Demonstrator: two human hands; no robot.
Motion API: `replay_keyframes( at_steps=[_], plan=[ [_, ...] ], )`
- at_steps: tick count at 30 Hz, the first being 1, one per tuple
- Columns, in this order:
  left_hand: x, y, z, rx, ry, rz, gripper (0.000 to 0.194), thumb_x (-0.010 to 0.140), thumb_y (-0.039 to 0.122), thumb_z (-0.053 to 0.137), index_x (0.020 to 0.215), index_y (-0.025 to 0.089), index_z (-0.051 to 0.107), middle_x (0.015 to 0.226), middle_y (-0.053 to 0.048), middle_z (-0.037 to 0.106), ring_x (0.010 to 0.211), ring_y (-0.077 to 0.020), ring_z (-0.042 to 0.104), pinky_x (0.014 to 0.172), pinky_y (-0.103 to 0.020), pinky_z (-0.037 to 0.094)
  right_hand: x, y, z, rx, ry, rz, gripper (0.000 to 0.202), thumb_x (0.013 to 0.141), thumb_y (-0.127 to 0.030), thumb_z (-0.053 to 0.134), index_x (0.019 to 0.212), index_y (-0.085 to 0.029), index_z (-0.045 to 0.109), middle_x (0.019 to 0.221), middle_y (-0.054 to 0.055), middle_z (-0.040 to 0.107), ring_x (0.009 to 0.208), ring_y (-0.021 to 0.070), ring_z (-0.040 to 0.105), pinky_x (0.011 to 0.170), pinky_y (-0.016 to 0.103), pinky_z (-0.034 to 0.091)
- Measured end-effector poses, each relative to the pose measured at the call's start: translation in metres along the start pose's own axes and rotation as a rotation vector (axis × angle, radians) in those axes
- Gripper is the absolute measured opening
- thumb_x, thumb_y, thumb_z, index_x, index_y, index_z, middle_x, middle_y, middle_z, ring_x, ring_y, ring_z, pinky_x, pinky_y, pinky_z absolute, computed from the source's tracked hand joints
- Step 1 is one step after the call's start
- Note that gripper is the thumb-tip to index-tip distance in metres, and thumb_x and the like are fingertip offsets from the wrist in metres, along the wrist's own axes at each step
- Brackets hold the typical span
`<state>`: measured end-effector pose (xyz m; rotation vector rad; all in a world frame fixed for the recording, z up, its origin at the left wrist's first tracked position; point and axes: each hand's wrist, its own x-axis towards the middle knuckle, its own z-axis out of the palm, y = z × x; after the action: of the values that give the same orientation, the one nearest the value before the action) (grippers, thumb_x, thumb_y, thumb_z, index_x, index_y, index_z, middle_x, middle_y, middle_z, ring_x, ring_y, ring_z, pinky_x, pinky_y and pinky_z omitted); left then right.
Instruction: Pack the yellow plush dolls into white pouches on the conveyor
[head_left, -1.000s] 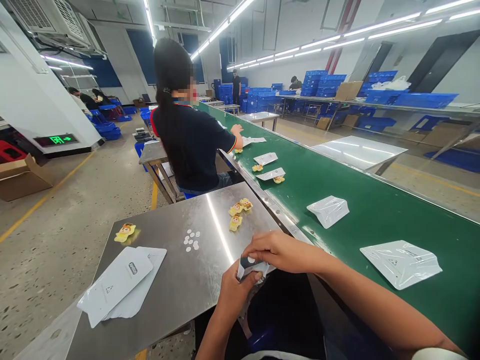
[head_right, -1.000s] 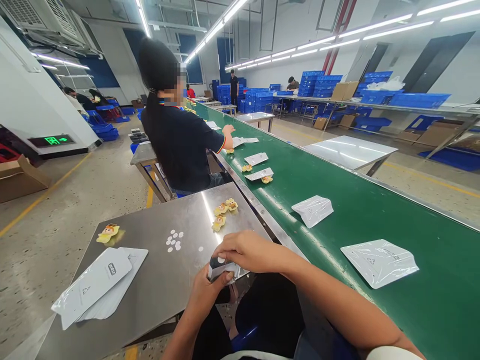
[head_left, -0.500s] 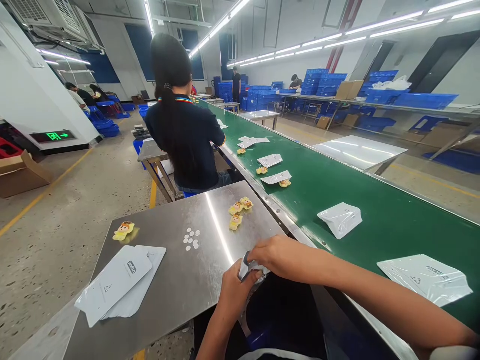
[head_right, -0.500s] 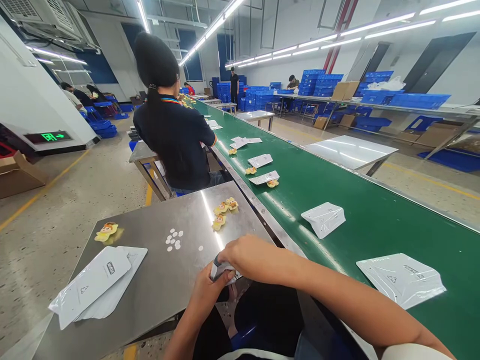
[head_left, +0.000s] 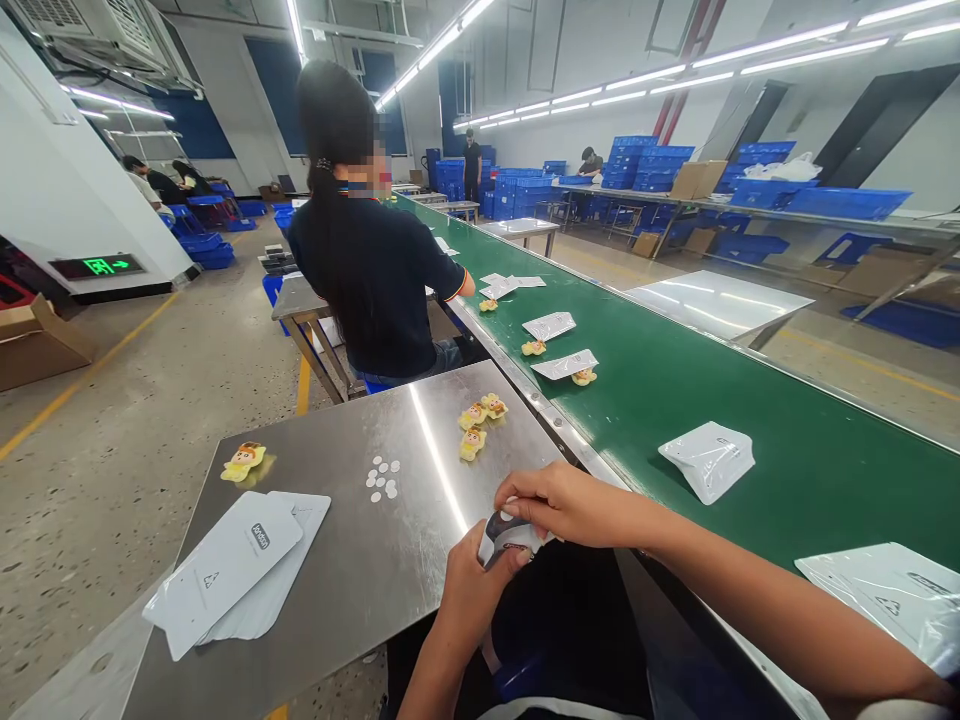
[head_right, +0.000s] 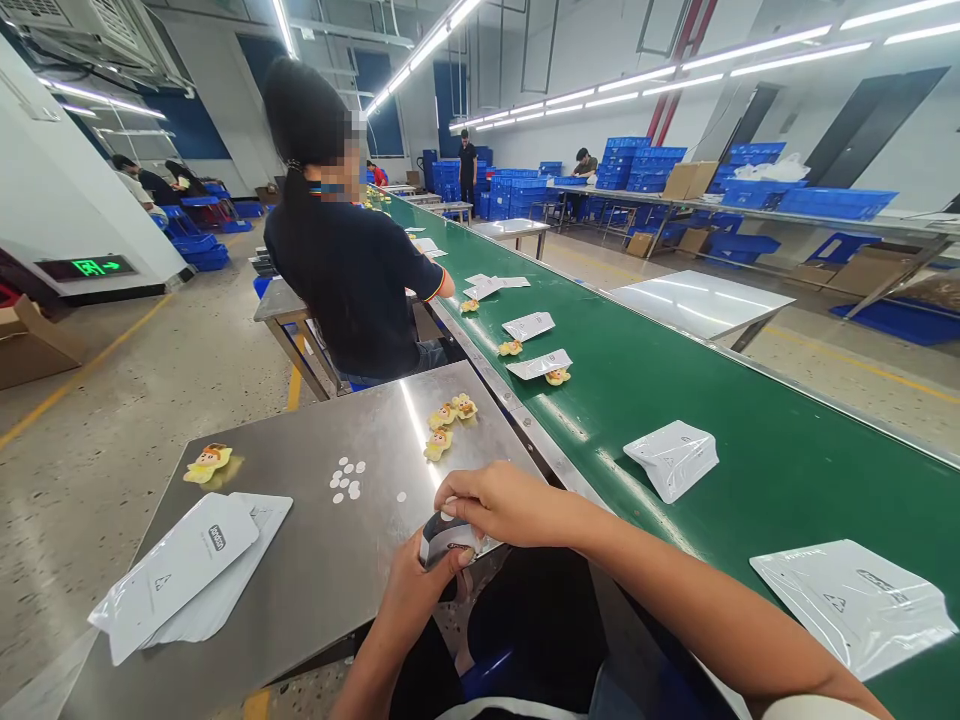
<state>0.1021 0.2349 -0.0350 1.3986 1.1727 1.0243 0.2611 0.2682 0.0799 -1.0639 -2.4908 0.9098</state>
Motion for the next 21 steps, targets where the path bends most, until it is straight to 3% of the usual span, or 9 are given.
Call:
replay_keyframes(
  at_steps=[4,9,16,21],
  plan=[
    [0.000,-0.002,-0.001,0.023,0.001,-0.028,0.029,0.071,0.044,0.066,0.079,0.017,0.061,0.065,0.003,0.054,0.062,-0.0142,0.044,0.058,-0.025,0.035,-0.003,-0.003,-0.007,-0.042,-0.049,-0.002,0.025,0.089,-0.016,0.041,0.102,-0.019,0.061,0.062,-0.002,0.063,0.055,0.0106,0.058,0.055,0.020,0.041],
    [0.000,0.003,0.000,-0.018,-0.024,-0.053,0.027,0.072,0.042,0.066,0.082,0.017,0.062,0.065,0.004,0.054,0.062,-0.0138,0.045,0.059,-0.024,0.036,-0.004,0.002,-0.012,-0.081,-0.107,-0.084,0.034,0.087,-0.008,0.036,0.112,-0.019,0.056,0.080,0.002,0.066,0.064,0.0113,0.061,0.060,0.021,0.043],
    [0.003,0.003,0.006,-0.060,-0.063,-0.043,0.029,0.072,0.043,0.066,0.085,0.018,0.065,0.071,0.002,0.061,0.066,-0.0158,0.050,0.062,-0.025,0.039,-0.002,0.013,0.000,-0.301,0.022,-0.102,0.022,0.094,-0.020,0.037,0.102,-0.018,0.057,0.086,0.004,0.065,0.070,0.0139,0.059,0.064,0.023,0.040],
    [0.006,-0.004,0.010,-0.052,-0.062,-0.059,0.025,0.073,0.041,0.066,0.080,0.018,0.062,0.066,0.004,0.056,0.061,-0.0133,0.046,0.059,-0.024,0.037,-0.002,0.016,0.005,-0.382,0.043,-0.098,0.020,0.095,-0.021,0.038,0.095,-0.017,0.057,0.083,0.004,0.065,0.073,0.0141,0.060,0.064,0.023,0.040]
  ],
)
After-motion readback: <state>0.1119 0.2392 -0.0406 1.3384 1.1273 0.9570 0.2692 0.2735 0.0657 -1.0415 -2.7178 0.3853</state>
